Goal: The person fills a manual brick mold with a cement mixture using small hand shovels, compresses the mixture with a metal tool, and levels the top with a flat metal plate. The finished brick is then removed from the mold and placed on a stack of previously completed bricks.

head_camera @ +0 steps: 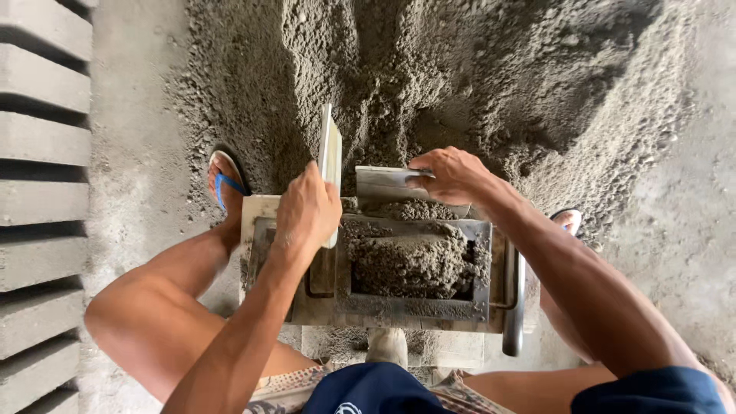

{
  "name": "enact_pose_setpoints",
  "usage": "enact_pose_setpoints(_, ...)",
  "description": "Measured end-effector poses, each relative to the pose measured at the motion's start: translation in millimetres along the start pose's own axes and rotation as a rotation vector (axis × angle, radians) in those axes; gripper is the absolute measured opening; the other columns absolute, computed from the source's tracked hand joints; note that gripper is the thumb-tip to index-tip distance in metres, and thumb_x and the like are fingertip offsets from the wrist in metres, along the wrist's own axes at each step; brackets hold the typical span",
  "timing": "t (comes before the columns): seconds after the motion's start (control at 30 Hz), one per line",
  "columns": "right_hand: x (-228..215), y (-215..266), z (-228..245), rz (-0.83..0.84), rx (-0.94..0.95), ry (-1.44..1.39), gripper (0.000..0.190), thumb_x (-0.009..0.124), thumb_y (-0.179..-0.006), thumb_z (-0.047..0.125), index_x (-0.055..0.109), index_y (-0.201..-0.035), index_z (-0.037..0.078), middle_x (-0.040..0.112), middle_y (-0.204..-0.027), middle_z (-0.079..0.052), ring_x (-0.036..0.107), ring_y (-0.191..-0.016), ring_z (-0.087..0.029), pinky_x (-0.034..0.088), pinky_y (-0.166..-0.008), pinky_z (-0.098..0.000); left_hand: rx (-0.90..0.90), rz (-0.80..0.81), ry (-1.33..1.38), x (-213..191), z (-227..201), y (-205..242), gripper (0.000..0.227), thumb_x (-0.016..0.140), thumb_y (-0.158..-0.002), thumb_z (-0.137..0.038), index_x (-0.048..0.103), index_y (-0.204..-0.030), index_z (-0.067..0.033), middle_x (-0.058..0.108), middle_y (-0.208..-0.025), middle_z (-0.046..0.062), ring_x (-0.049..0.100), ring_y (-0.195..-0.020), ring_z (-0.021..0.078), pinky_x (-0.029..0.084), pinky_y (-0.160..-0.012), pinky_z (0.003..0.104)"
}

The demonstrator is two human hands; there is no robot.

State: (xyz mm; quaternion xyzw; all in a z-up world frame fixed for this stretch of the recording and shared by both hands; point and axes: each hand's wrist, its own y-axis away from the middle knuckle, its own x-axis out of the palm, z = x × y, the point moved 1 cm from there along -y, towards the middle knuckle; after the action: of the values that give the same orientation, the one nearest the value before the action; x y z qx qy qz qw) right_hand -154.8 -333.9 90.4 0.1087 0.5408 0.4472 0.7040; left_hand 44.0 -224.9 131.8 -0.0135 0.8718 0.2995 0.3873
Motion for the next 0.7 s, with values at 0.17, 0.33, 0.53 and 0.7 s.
enact_pose_setpoints(0.17,11,68,22,-0.335,-0.177,0.111,0.033,0.048,-0.092,0.020,0.061,-0.120,0.032,0.072,-0.088,-0.005,0.061,-0.045,-0.017,0.048,-0.043,-0.0286,0.016,0.027,-0.032,21,-4,50,0.042,0.033,-0.093,-0.009,0.037,-0.127,0.0149,0.054,-0.113,0.032,0.064,-0.091,0.0371,0.057,-0.063,0.038)
enact_pose_setpoints(0.33,62,110,30,-0.394,-0.206,0.176,0.042,0.042,-0.087,0.002,0.061,-0.119,0.021,0.070,-0.101,-0.007,0.059,-0.043,-0.014,0.041,-0.037,-0.0235,0.164,0.078,-0.202,53,20,55,0.040,0.042,-0.084,-0.005,0.041,-0.119,0.0118,0.053,-0.110,0.028,0.063,-0.089,0.0442,0.056,-0.069,0.048)
enact_pose_setpoints(0.53,87,146,24,-0.533,-0.229,0.256,0.043,0.037,-0.087,0.001,0.063,-0.113,0.023,0.070,-0.103,-0.003,0.066,-0.060,-0.014,0.043,-0.041,-0.0214,0.203,0.152,-0.278,95,43,63,0.035,0.047,-0.080,-0.007,0.044,-0.112,0.0072,0.051,-0.111,0.023,0.063,-0.087,0.0471,0.055,-0.072,0.053)
enact_pose_setpoints(0.7,82,183,40,-0.528,0.342,0.209,0.040,0.036,-0.088,0.003,0.052,-0.117,0.025,0.069,-0.103,-0.005,0.066,-0.074,-0.025,0.051,-0.073,-0.0451,0.104,0.212,-0.190,114,38,83,0.043,0.045,-0.080,-0.009,0.041,-0.119,0.0089,0.048,-0.115,0.024,0.060,-0.093,0.0498,0.053,-0.075,0.055)
